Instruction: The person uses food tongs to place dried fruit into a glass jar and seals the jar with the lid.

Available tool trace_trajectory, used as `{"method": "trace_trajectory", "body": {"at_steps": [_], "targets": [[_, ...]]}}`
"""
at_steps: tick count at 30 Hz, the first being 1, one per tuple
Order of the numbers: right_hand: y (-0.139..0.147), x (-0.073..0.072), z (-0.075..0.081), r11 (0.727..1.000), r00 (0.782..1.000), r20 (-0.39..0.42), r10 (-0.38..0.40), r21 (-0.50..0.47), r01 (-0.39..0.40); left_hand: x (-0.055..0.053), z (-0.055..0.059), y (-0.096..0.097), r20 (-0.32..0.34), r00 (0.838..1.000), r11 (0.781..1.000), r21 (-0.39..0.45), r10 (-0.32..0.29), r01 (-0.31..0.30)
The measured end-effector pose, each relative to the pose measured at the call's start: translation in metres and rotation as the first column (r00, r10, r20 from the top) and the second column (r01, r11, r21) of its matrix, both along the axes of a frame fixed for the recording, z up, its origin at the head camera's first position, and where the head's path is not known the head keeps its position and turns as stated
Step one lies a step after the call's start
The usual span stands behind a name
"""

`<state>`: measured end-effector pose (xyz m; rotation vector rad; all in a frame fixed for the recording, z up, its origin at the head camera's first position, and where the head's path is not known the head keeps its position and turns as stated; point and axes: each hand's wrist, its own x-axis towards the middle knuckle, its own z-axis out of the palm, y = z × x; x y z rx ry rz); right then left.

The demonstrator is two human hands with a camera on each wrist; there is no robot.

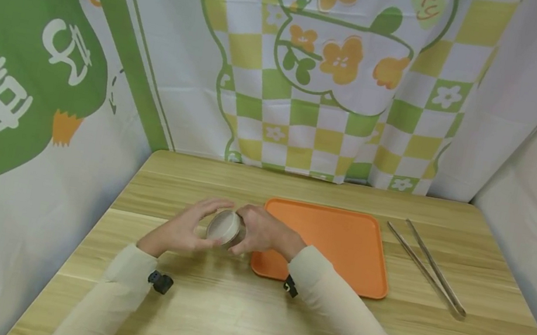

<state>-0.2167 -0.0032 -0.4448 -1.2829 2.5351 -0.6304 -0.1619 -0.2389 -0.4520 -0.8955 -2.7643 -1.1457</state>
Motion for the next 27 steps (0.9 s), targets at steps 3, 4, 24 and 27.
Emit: {"method": "trace_trajectory", "body": {"at_steps": [3, 4, 24, 27], "targets": [[-0.0001, -0.0001, 0.0, 1.0, 1.0, 0.003, -0.001, 0.0, 0.001, 0.0013, -0.0002, 0.0015, 0.034, 0.995, 0.995, -0.015, 0.095, -0.095], [-0.0001, -0.0001, 0.0, 1.0, 1.0, 0.006, -0.002, -0.001, 0.002, 0.0015, -0.0004, 0.0018, 0.051, 0.991, 0.992, -0.019, 0.123, -0.122], [-0.0016, 0.0006, -0.0034, 1.0, 1.0, -0.002, 0.018, -0.013, -0.018, 0.0003, 0.0012, 0.0005, -0.072, 0.997, 0.997, -0.075, -0.01, 0.005], [-0.0019, 0.0009, -0.0032, 1.0, 1.0, -0.004, 0.02, -0.012, -0.02, 0.0014, 0.0024, 0.0009, -0.081, 0.997, 0.998, -0.066, -0.008, 0.003]]}}
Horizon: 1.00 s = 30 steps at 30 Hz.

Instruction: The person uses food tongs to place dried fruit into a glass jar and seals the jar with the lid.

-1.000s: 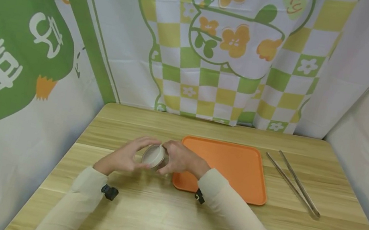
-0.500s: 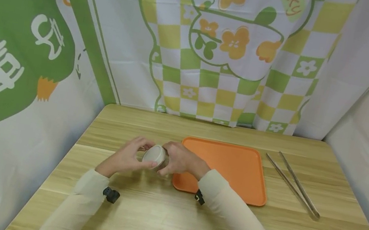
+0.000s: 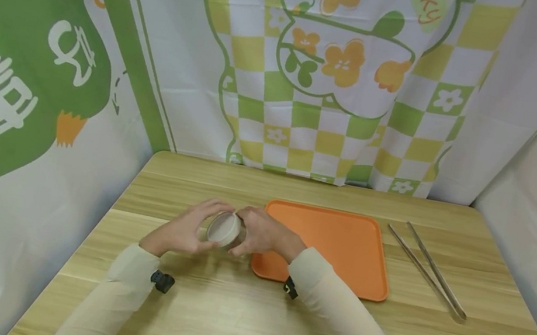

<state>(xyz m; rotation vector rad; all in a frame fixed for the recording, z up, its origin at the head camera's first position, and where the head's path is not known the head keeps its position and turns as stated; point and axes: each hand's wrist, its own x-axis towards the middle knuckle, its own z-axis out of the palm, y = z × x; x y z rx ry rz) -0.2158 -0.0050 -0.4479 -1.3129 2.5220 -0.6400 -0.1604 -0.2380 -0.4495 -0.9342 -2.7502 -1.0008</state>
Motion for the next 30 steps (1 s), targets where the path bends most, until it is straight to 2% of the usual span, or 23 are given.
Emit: {"method": "trace_trajectory", "body": {"at_steps": [3, 6, 10, 18, 27, 30], "targets": [[0.0, -0.0005, 0.0, 1.0, 1.0, 0.001, 0.0, -0.007, 0.0, 0.0017, 0.0002, -0.0001, 0.037, 0.998, 0.998, 0.023, 0.055, -0.056], [0.0002, -0.0012, -0.0003, 1.0, 1.0, 0.006, 0.001, -0.013, -0.001, 0.0027, -0.001, -0.0008, 0.081, 0.989, 0.992, 0.023, 0.125, -0.127], [0.0002, -0.0015, -0.0009, 1.0, 1.0, 0.014, 0.004, -0.021, -0.003, 0.0018, -0.0047, -0.002, 0.093, 0.982, 0.986, -0.005, 0.164, -0.164], [0.0005, -0.0014, -0.0005, 1.0, 1.0, 0.014, 0.013, -0.028, -0.013, 0.0007, -0.0063, -0.0023, 0.111, 0.987, 0.992, 0.031, 0.117, -0.121], [0.0007, -0.002, -0.0006, 0.999, 0.999, 0.036, 0.021, -0.034, -0.02, 0.0011, -0.0016, -0.0021, 0.013, 1.0, 1.0, -0.017, 0.004, -0.004], [0.0003, -0.0026, -0.0012, 0.999, 0.999, 0.041, 0.024, -0.04, -0.022, 0.001, -0.0017, -0.0019, 0.028, 0.999, 0.999, -0.021, 0.026, -0.025]]}}
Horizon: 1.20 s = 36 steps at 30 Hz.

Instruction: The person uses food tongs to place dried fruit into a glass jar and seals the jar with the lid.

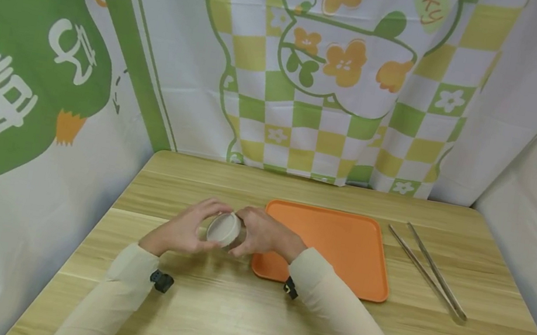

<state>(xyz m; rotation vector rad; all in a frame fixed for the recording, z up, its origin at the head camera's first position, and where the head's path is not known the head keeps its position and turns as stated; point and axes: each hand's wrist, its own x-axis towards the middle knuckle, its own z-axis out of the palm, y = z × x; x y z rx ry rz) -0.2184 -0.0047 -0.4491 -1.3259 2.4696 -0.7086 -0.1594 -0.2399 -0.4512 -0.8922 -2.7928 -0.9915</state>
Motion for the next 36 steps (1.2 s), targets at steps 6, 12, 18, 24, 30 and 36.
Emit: {"method": "trace_trajectory", "body": {"at_steps": [6, 12, 18, 24, 30, 36], "targets": [[-0.0014, 0.0001, 0.0002, 1.0, 1.0, -0.017, 0.005, 0.003, -0.005, 0.0011, -0.0011, -0.0009, 0.078, 0.988, 0.991, -0.012, 0.131, -0.131], [-0.001, 0.0006, 0.002, 1.0, 1.0, -0.019, -0.003, 0.012, 0.003, 0.0013, -0.0014, -0.0004, 0.068, 0.988, 0.99, -0.005, 0.141, -0.141], [-0.0012, 0.0015, 0.0029, 1.0, 0.999, -0.032, 0.001, 0.012, -0.001, 0.0027, -0.0002, -0.0002, 0.044, 0.992, 0.993, 0.001, 0.114, -0.114], [-0.0017, 0.0016, 0.001, 1.0, 1.0, -0.025, 0.004, 0.002, -0.003, 0.0035, 0.001, -0.0018, 0.02, 0.999, 0.999, 0.003, 0.035, -0.035], [-0.0012, 0.002, 0.0009, 1.0, 1.0, -0.007, 0.005, -0.009, -0.005, 0.0031, 0.0031, -0.001, -0.004, 1.0, 1.0, -0.003, -0.013, 0.013], [-0.0018, 0.0028, 0.0003, 1.0, 1.0, -0.024, 0.002, 0.013, -0.001, 0.005, 0.0006, -0.0001, 0.083, 0.987, 0.991, -0.019, 0.135, -0.134]]}}
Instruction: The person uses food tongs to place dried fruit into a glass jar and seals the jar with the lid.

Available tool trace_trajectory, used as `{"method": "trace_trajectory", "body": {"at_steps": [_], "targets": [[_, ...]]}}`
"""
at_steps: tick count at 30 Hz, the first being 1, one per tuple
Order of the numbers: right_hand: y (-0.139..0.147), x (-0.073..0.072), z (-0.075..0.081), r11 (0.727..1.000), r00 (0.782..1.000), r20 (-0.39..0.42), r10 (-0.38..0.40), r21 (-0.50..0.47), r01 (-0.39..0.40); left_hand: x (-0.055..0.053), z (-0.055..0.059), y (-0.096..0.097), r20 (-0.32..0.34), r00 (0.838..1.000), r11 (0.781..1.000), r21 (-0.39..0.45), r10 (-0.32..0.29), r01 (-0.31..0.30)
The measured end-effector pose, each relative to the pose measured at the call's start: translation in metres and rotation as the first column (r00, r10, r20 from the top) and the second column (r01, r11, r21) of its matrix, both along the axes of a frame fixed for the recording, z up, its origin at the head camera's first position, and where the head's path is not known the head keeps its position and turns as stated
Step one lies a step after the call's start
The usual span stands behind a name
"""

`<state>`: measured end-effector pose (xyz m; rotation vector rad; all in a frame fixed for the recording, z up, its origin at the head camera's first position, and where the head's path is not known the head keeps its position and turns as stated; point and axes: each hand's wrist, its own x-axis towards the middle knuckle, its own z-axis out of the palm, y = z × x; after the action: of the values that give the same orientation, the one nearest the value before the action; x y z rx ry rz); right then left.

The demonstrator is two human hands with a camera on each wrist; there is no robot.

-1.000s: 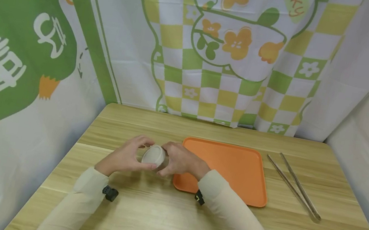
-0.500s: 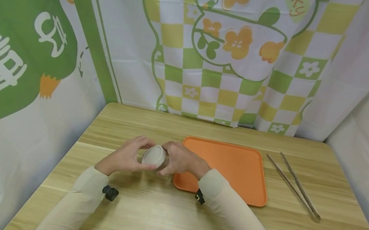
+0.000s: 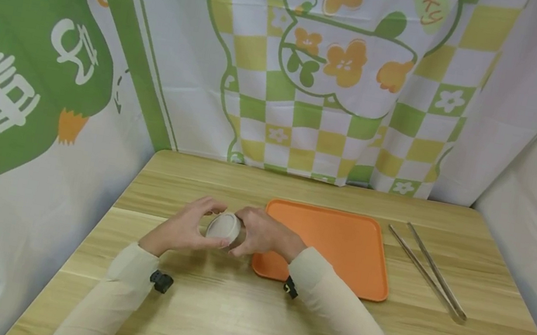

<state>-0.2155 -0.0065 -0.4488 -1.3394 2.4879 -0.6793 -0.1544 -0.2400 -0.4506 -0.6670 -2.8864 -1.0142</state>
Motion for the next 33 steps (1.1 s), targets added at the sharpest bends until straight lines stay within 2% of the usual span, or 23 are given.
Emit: {"method": "trace_trajectory", "body": {"at_steps": [5, 17, 25, 33], "targets": [[0.0, -0.0001, 0.0005, 1.0, 1.0, 0.006, 0.002, 0.003, -0.002, 0.0003, -0.0002, 0.0009, 0.027, 0.999, 0.999, 0.012, 0.032, -0.032], [0.0002, 0.0, -0.0002, 1.0, 1.0, 0.003, 0.006, -0.003, -0.006, -0.0013, 0.0007, 0.0002, 0.015, 1.0, 1.0, 0.029, -0.011, 0.011], [0.0007, -0.0001, -0.0003, 1.0, 1.0, -0.014, 0.001, -0.007, -0.001, -0.0028, 0.0019, -0.0005, 0.037, 0.999, 0.998, 0.042, -0.037, 0.036], [0.0017, -0.002, -0.0052, 0.999, 1.0, -0.002, 0.002, -0.053, -0.002, -0.0029, -0.0017, -0.0027, -0.005, 0.999, 0.998, 0.041, -0.051, 0.052]]}}
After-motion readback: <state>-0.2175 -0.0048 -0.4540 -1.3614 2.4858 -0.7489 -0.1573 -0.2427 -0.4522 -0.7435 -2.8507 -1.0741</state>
